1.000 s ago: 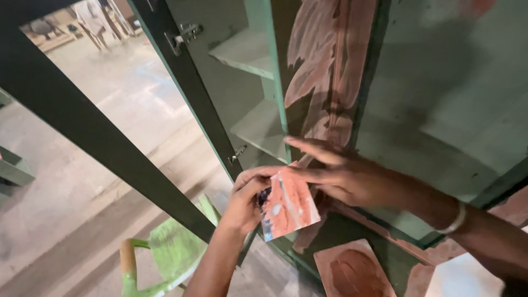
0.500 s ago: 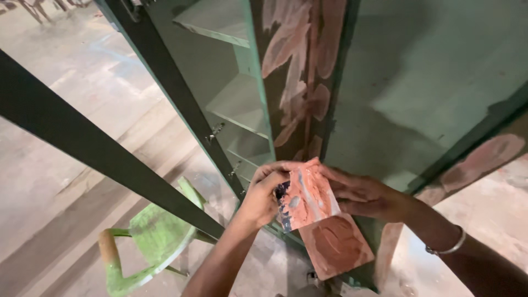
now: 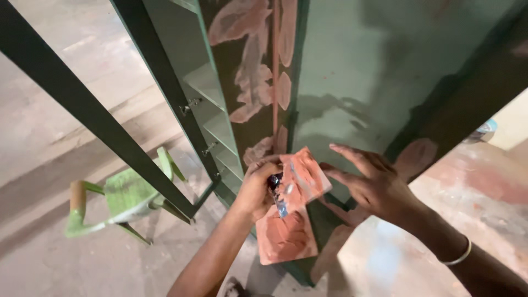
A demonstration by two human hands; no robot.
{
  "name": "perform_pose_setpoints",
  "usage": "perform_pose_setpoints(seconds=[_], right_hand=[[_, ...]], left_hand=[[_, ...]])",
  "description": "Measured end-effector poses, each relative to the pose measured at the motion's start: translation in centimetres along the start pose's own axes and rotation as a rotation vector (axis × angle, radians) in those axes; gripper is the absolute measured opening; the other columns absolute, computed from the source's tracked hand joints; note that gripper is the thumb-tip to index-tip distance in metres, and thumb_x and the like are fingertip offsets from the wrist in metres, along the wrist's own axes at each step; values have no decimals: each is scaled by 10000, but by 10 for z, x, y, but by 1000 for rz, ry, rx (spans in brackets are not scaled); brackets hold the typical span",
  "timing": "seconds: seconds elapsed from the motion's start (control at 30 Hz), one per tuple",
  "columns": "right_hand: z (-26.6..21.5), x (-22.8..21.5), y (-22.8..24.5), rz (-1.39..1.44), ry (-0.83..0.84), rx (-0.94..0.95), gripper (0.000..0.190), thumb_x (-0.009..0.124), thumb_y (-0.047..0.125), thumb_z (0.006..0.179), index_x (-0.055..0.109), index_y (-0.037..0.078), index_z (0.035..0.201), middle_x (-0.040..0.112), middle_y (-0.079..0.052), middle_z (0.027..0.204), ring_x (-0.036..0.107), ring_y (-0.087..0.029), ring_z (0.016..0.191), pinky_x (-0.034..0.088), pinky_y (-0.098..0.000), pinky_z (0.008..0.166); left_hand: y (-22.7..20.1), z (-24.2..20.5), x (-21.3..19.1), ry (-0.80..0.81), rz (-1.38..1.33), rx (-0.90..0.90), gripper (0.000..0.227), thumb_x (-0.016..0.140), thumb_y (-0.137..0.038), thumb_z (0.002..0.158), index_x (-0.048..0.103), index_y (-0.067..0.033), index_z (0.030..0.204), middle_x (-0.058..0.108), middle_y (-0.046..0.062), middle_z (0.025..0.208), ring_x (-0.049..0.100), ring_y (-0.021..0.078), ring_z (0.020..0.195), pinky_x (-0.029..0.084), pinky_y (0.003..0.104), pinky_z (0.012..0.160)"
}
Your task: The person applies a reddish-brown paste to the edges and corners of a green wooden cabinet using a small putty knife. They repeatedly scoop the paste from a rectangular board and spread it onto the cabinet's frame and door edges.
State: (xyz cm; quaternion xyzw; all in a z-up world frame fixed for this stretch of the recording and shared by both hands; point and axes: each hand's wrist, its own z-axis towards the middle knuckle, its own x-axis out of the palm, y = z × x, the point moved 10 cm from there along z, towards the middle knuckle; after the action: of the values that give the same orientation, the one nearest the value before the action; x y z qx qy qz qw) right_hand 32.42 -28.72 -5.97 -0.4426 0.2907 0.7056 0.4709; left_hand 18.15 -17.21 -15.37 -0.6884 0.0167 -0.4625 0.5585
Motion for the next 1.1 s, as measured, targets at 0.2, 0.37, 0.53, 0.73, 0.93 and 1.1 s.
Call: perform_pose_setpoints(seconds=[0.2,0.37,0.53,0.73,0.93,1.1], right_hand=[[-67,23,-29,1516,311,-4,971,672,57,930,31,185,1647,-13,-7,1753,101,-240,1601,195,-453,1283],[-98,17,-49,1249,268,86,852,632,76,967,136,149,1656,64,-59,1773,256,-243,1565,322,-478,1230],[-99,-24,-36,1051,192,-71,1109,706,52,909,-108,170,1653,110,-93,1750,193,-253,1606,170,-456,1274],[-90,-9,-15,919,279,-36,1171,722,3,790,-53,162,1653,4,-122,1759,153,-296,1589,264,-418,1222],[-102,-27,-17,603,182,-66,705,712,45,909,404,161,1532,406,-123,1596,462,-318,1404,433,-428,1097],[-93,-34,-6,347,79,-82,641,692,109,884,522,265,1482,648,-48,1321,667,-239,1115,552,-385,942]], left_hand=[[55,-1,71,53,192,57,217,540,-16,942,680,100,1061,655,59,883,589,100,784,483,247,705],[46,-12,87,9,164,89,305,515,-14,895,711,89,1105,709,77,939,644,133,829,516,264,757],[63,-24,110,89,250,-9,356,481,-25,861,698,52,1133,743,62,995,676,123,875,548,256,823],[67,-34,109,19,238,95,266,557,-19,972,726,110,1132,650,51,934,554,112,848,450,260,757],[44,-39,85,-47,263,138,248,535,-29,902,710,69,1048,692,8,914,626,90,853,496,237,792],[34,-25,74,19,771,90,300,522,-91,973,739,76,1094,532,-17,735,449,80,662,370,260,576]])
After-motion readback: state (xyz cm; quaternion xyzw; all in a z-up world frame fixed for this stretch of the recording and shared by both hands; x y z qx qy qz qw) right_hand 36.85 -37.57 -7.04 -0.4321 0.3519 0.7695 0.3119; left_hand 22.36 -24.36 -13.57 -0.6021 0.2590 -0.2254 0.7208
